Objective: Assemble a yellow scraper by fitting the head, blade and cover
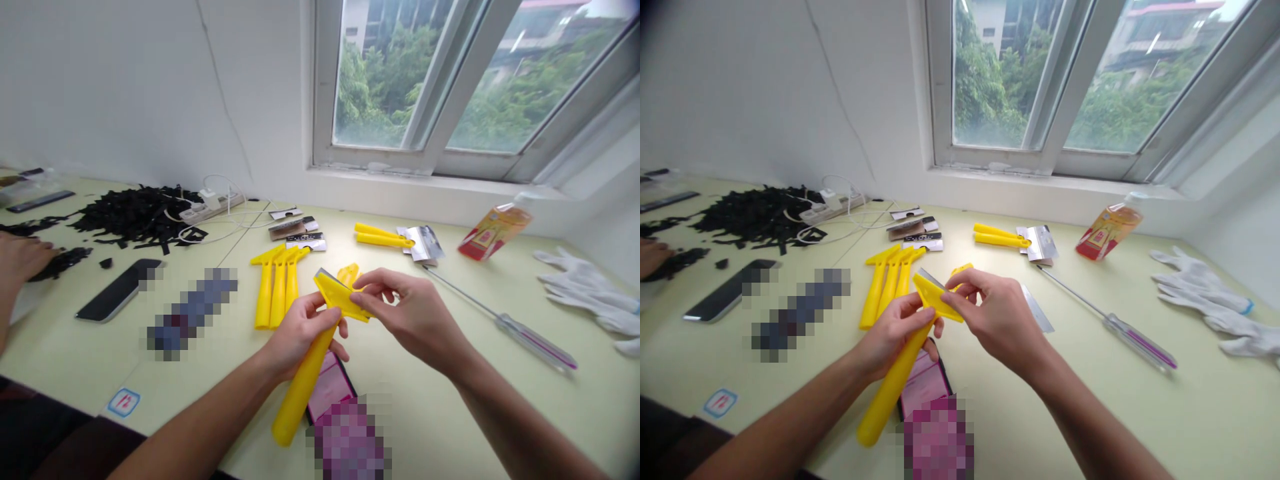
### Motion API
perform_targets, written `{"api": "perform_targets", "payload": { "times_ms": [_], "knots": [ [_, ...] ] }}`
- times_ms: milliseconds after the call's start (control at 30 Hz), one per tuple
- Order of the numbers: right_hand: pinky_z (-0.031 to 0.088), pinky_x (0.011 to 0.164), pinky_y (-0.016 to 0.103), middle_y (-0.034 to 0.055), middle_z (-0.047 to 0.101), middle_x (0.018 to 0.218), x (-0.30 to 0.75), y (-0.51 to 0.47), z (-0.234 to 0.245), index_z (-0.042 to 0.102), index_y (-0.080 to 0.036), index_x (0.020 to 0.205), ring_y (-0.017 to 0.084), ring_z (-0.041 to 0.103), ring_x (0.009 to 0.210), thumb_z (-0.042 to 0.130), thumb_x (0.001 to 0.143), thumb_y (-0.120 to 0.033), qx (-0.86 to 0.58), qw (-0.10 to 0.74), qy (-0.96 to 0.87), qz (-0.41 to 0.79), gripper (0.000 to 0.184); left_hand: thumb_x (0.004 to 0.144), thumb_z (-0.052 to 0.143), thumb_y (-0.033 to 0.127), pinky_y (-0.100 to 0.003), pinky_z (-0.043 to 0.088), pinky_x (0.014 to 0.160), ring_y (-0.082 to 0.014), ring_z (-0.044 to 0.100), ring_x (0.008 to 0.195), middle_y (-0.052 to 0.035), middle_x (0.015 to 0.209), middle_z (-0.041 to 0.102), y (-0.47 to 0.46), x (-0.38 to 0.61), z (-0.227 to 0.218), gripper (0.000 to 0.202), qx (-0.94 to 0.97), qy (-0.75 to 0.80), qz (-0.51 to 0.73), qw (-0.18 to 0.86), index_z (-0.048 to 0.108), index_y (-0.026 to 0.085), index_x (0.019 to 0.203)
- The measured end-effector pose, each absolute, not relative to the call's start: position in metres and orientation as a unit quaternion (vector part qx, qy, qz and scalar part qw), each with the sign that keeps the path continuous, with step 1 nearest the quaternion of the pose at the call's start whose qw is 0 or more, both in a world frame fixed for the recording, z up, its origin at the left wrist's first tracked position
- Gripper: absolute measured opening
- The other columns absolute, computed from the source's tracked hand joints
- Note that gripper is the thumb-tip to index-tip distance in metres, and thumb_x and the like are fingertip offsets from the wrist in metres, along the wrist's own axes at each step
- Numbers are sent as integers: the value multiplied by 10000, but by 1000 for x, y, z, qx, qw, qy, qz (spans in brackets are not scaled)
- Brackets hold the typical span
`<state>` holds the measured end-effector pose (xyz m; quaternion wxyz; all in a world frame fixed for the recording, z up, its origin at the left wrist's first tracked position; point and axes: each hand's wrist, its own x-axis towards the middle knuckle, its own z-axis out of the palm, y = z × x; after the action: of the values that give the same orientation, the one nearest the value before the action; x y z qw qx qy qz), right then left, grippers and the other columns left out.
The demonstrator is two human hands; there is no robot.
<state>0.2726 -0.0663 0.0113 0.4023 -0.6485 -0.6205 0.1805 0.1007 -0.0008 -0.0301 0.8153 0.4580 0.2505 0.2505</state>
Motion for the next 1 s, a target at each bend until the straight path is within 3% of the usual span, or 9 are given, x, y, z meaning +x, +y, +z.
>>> {"api": "perform_targets", "payload": {
  "times_ms": [233, 433, 700, 1000],
  "knots": [
    [453, 672, 177, -13, 659, 847, 273, -62, 1, 726, -210, 874, 42, 594, 718, 609, 867, -500, -654, 410, -608, 189, 313, 725, 739, 341, -226, 596, 487, -62, 539, 705, -19, 835, 543, 1, 103, -35, 380, 442, 238, 262, 824, 585, 134, 1003],
    [432, 658, 174, -28, 652, 830, 269, -65, -2, 720, -215, 885, 27, 576, 702, 613, 874, -480, -657, 403, -617, 159, 286, 751, 679, 384, -129, 405, 364, -38, 473, 481, -1, 742, 562, 1, 99, -36, 363, 442, 249, 235, 829, 557, 180, 1025],
    [401, 648, 172, -35, 629, 789, 262, -63, -5, 712, -207, 829, 10, 532, 688, 633, 891, -353, -614, 413, -672, 21, 177, 755, 695, 436, -124, 388, 363, -47, 493, 563, -10, 793, 545, 3, 99, -33, 375, 436, 249, 240, 831, 561, 186, 1001],
    [425, 618, 133, -51, 654, 817, 264, -63, -5, 731, -224, 864, -4, 553, 665, 639, 883, -388, -625, 424, -653, 56, 189, 768, 671, 486, -128, 384, 362, -46, 482, 490, 6, 735, 550, 3, 98, -36, 398, 447, 248, 226, 829, 542, 203, 1016]
  ]
}}
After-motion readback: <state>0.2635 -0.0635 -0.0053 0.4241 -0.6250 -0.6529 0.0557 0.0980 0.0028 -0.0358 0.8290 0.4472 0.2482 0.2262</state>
